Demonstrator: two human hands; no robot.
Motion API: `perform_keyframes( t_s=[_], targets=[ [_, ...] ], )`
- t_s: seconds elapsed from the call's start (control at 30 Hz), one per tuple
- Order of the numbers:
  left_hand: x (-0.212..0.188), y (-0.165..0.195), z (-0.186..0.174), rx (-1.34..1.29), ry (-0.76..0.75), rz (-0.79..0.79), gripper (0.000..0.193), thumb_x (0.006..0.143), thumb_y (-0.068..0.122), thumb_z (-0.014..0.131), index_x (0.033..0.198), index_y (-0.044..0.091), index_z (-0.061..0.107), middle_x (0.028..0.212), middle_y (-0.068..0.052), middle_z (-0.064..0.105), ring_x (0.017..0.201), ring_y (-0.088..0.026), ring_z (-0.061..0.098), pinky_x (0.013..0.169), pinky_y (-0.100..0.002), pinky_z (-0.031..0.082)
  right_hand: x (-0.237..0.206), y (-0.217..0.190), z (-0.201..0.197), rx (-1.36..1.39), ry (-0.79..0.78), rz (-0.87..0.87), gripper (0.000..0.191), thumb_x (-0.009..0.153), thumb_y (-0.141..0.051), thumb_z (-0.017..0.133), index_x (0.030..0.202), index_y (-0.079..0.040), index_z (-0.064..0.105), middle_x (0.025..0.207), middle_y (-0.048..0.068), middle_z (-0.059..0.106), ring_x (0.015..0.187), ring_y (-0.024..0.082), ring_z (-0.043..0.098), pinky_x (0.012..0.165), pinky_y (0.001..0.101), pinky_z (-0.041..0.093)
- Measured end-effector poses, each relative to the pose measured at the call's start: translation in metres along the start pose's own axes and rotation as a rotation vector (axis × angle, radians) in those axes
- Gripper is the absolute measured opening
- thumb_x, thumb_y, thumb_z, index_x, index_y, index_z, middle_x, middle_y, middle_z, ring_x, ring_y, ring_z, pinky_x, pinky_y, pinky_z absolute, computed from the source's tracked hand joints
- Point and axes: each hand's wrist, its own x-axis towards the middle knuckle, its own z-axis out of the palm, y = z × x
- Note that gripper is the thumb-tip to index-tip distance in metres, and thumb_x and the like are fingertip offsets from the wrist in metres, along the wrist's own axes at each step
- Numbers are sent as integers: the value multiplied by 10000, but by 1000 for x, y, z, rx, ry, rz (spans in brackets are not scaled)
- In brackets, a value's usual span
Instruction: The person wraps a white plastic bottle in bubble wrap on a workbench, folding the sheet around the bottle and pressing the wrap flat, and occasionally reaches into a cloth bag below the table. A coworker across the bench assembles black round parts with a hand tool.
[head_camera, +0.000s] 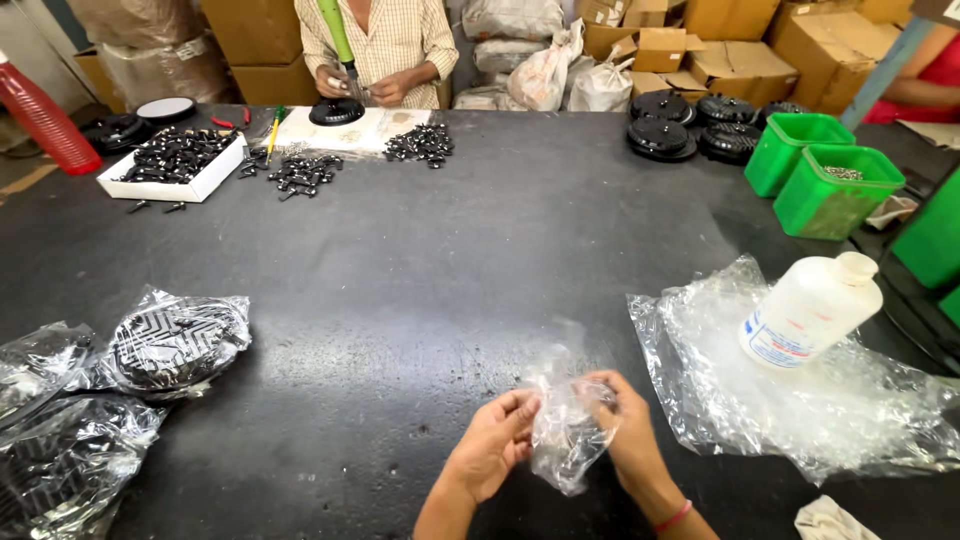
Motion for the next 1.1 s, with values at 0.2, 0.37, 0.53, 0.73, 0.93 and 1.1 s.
perform_keyframes(
  t_s=[0.2, 0.37, 0.53, 0.73, 0.93, 1.1],
  targets=[
    [20, 16, -58, 204, 423, 419, 207, 948, 192, 781, 1040, 19, 716, 883, -24, 646, 758, -89, 556, 659, -247, 471, 25, 5, -44, -60, -4, -99, 143, 980, -165, 675, 994, -23, 674, 884, 29, 662, 820, 124, 579, 779, 296, 499],
    [12, 23, -67, -31, 490, 422, 181, 913, 182, 723, 982, 63, 606, 903, -6, 649, 802, -88, 642, 697, -312, 588, 29, 15, -46, -72, -98, 177, 215, 972, -268, 611, 930, -68, 676, 849, 23, 684, 770, 111, 623, 720, 280, 525],
    [11, 26, -54, 83, 600, 544, 299, 876, 77, 766, 1076, 38, 548, 928, -44, 649, 789, -113, 628, 654, -297, 552, 25, 13, -45, -46, -41, 265, 317, 1043, -368, 619, 890, -91, 598, 750, 46, 580, 610, 122, 514, 533, 252, 423],
    [8, 23, -40, 209, 647, 508, 491, 816, 30, 769, 1221, 41, 492, 972, -39, 684, 808, -99, 657, 666, -262, 561, 12, -5, -31, 167, -100, 266, 302, 1004, -316, 579, 1005, -16, 612, 940, 100, 703, 832, 155, 678, 761, 296, 579],
    [7, 19, -32, 361, 554, 402, 709, 769, -2, 767, 1392, 76, 437, 1022, -68, 612, 750, -120, 624, 649, -273, 543, 6, 2, -21, 33, -305, 201, 387, 913, -164, 586, 1263, -3, 622, 1265, 108, 682, 1144, 144, 681, 1005, 286, 553],
    [9, 16, -31, 566, 640, 406, 794, 762, -3, 769, 1460, 137, 419, 1191, -85, 619, 747, -114, 606, 676, -289, 565, 14, 23, -28, -56, -127, 245, 420, 974, -205, 616, 1284, 61, 517, 1206, 253, 649, 1077, 280, 701, 966, 378, 580]
  ],
)
